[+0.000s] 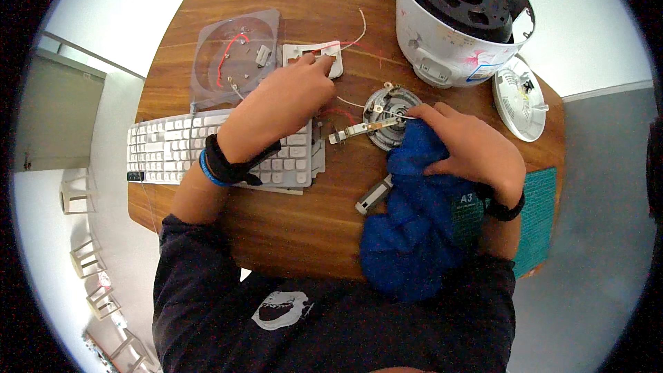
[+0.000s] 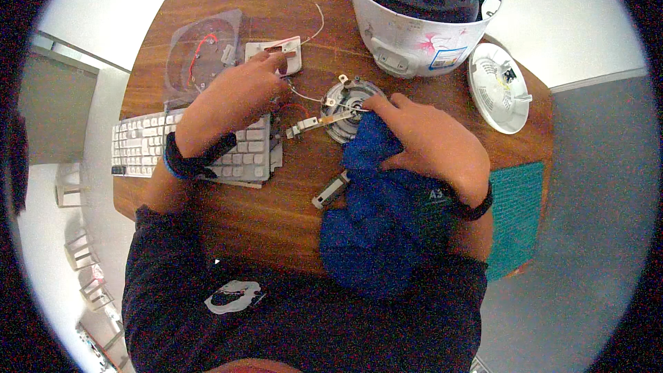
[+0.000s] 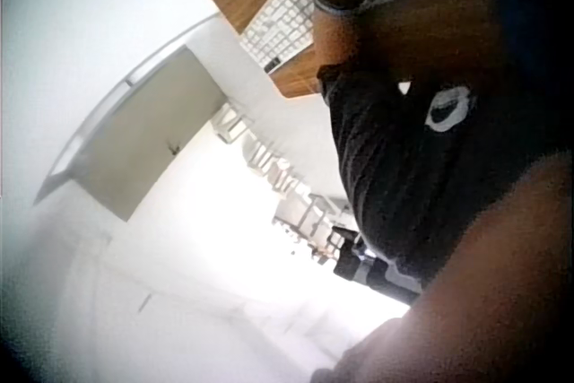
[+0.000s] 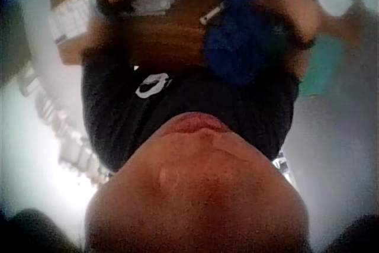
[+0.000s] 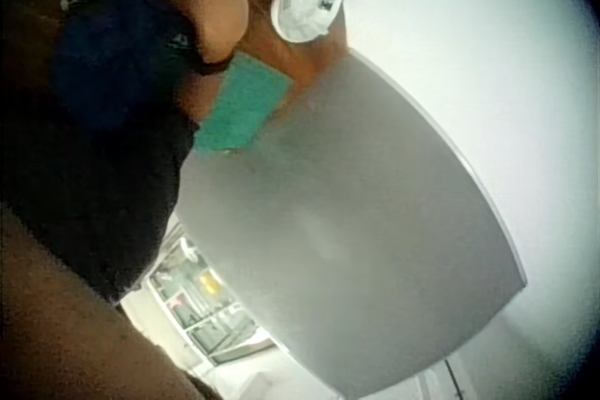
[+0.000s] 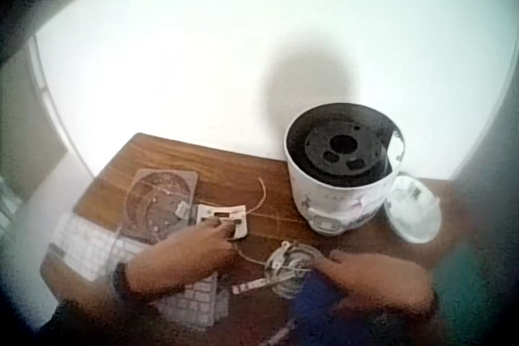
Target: The person cleans a small white plastic component with a blue cloth, then proceeds to assemble it into a larger white appliance base. They connect wires and secure the component inside the base, working with various small parts and tools on a wooden table.
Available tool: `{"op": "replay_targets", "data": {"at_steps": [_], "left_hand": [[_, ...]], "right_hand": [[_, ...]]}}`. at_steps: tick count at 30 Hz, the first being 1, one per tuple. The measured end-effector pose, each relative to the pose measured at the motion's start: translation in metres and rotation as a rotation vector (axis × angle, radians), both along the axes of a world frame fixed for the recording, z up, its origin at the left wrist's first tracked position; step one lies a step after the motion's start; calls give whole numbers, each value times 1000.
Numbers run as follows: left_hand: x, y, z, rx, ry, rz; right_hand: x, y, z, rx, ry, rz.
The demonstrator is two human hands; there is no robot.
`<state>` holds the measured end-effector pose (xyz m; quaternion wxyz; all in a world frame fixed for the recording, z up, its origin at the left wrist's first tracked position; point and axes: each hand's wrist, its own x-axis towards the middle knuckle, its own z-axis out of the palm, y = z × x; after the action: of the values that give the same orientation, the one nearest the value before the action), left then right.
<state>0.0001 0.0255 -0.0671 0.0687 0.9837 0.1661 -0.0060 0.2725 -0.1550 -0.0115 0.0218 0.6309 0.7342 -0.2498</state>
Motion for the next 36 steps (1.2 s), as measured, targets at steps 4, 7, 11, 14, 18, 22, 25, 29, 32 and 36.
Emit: {"op": "replay_targets", "data": {"at_steps": [4,7,11,14,18,22,25,29,32,36], "left_hand": [[5,-3,-2,21,-106,-34],[4,-1,-8,14,-218,-69],[2,4,-9,4,-110,-108],[2,3,-8,50,-53,-85],[0,3,10,112,-89,-19],[2,4,30,37,-227,125],[5,0,44,-166,-404,188],[9,-7,49,-556,-557,98],[17,-17,38,-953,-691,-40],[22,-28,50,-975,-626,73]], "right_hand": [[-4,1,5,-22,-17,-20],[-5,0,4,21,-21,7],[1,-1,-5,40,-15,-70],[-4,1,2,-54,-65,-131],[2,-2,4,55,-45,36],[-3,0,22,194,20,129],[-10,1,29,330,140,111],[-22,1,36,556,270,27],[-26,6,27,685,352,-52],[-31,10,20,666,342,94]]}}
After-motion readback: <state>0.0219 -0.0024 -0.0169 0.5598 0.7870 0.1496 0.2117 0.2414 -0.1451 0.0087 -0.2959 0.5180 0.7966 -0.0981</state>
